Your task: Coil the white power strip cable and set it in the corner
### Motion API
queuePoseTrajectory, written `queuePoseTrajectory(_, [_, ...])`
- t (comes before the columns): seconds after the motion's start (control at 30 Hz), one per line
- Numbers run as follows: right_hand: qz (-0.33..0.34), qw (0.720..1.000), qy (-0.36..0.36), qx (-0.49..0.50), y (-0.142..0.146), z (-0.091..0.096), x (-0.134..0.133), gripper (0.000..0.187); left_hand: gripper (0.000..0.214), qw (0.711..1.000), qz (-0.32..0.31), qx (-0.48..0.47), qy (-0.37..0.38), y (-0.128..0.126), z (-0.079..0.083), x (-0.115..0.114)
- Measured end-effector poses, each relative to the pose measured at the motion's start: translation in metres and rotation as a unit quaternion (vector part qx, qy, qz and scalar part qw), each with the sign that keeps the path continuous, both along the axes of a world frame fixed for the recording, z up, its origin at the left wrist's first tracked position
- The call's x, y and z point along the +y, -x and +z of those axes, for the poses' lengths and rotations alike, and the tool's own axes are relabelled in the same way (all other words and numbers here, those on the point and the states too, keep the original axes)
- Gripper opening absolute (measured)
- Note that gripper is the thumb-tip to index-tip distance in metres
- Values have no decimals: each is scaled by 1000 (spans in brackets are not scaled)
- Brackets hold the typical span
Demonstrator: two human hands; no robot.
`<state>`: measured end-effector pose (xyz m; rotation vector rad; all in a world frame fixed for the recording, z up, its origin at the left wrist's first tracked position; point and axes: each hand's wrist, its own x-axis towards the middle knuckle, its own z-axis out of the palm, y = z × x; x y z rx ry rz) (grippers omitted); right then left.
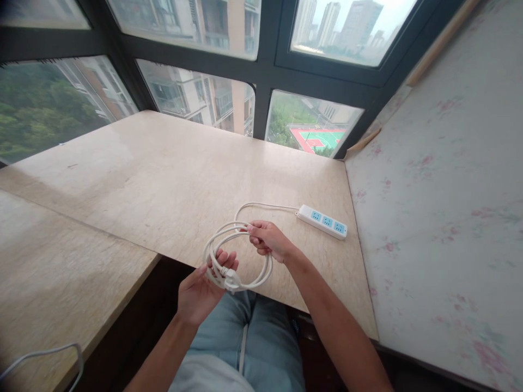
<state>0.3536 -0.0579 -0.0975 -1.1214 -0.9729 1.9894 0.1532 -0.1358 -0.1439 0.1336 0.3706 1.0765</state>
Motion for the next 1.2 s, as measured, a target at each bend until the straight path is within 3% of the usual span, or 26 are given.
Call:
queuePoseTrajectory(0.07, [-5, 1000, 3, -7, 1, -3, -3, 32, 23, 999, 5, -34, 28, -2, 0, 1])
queuePoseTrajectory(0.3, [-33, 998, -32, -53, 0, -9, -8, 37, 17, 996, 6, -19, 90, -8, 16, 6])
queuePoseTrajectory(0.47, [-15, 999, -30, -42, -1, -13, -8, 36, 23, 992, 21, -52, 116, -8, 14, 7])
queuePoseTrajectory(0.6, [18, 999, -25, -36, -2, -14, -9, 35, 39, 992, -41, -25, 113, -7, 13, 7])
queuePoseTrajectory(0.73, [18, 999, -29, -39, 1, -19, -10, 34, 40, 989, -85, 27, 122, -10, 13, 5])
queuePoseTrajectory(0.83, [-16, 999, -40, -16, 3, -26, -9, 34, 47, 988, -30, 48, 141, -14, 12, 3])
queuePoseTrajectory(0.97, [-85, 993, -12, 76, 4, -37, -20, 34, 51, 981, 102, 23, 162, -16, 15, 1])
queuePoseTrajectory(1.07, [-147, 976, 9, 160, 13, -46, -47, 36, 52, 971, 172, -7, 168, -19, 16, 3])
queuePoseTrajectory(1.2, [-212, 942, 16, 260, 50, -56, -92, 48, 53, 961, 217, -27, 170, -32, 19, 7])
